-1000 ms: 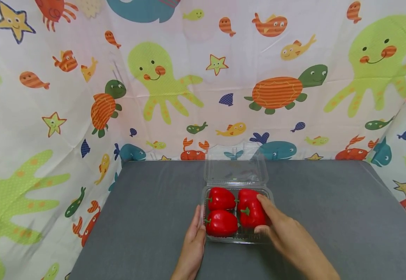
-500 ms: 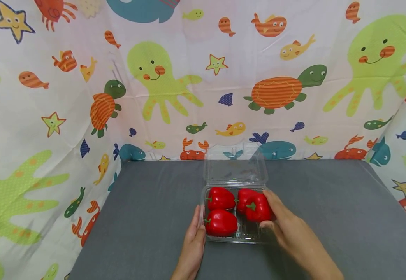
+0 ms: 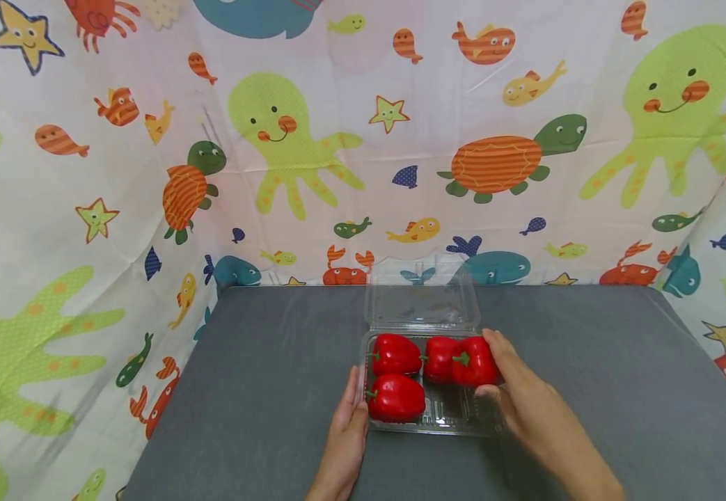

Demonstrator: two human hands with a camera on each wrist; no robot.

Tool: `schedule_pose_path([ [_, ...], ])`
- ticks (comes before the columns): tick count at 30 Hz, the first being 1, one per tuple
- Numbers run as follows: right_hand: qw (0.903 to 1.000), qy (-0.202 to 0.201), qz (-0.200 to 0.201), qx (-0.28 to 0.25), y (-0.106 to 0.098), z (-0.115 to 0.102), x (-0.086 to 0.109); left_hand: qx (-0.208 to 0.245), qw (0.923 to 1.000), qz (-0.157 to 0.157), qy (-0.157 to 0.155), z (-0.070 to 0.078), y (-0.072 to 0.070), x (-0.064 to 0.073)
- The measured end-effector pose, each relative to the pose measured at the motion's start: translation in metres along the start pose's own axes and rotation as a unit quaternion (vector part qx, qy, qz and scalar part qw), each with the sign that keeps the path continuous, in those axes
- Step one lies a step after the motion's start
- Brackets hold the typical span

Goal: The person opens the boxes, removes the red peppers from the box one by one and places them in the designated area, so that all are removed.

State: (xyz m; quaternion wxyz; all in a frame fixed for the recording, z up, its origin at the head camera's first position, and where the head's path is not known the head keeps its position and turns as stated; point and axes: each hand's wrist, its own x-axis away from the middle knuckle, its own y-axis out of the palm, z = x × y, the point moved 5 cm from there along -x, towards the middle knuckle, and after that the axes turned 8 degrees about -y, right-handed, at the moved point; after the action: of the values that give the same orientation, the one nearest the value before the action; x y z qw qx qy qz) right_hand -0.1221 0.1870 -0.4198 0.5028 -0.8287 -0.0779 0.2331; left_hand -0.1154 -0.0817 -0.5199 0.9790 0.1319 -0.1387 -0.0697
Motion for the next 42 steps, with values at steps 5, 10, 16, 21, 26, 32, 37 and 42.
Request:
schedule_pose_path([
  [5,1.0000,0.000,0.009,-0.001,-0.002,0.006,0.000,0.003,1.0000,0.001,0.005,0.000,0.000,0.000],
  [10,0.9996,-0.011,0.027,0.002,-0.005,0.013,0.000,0.000,1.0000,0.002,0.005,0.000,0.000,0.000],
  [16,0.9989,-0.017,0.043,0.007,-0.012,0.019,-0.001,-0.006,1.0000,-0.002,-0.004,-0.002,0.000,-0.001],
  [21,0.9985,-0.019,0.051,0.009,-0.014,0.025,-0.002,-0.009,0.9998,0.001,-0.015,-0.004,-0.001,-0.001],
  [26,0.9986,-0.013,0.048,0.016,-0.015,0.032,-0.006,-0.010,0.9998,0.003,-0.014,-0.005,-0.001,-0.001],
  [32,0.9995,0.029,0.004,0.009,-0.013,0.041,-0.010,-0.010,0.9999,-0.002,-0.004,-0.003,-0.001,0.001],
  [37,0.9995,0.033,-0.001,0.006,-0.012,0.046,-0.012,-0.011,0.9999,-0.005,-0.002,-0.003,-0.001,0.001],
  [42,0.9995,0.008,0.028,0.014,-0.014,0.050,-0.013,-0.010,0.9998,0.008,-0.017,-0.004,-0.002,-0.002],
])
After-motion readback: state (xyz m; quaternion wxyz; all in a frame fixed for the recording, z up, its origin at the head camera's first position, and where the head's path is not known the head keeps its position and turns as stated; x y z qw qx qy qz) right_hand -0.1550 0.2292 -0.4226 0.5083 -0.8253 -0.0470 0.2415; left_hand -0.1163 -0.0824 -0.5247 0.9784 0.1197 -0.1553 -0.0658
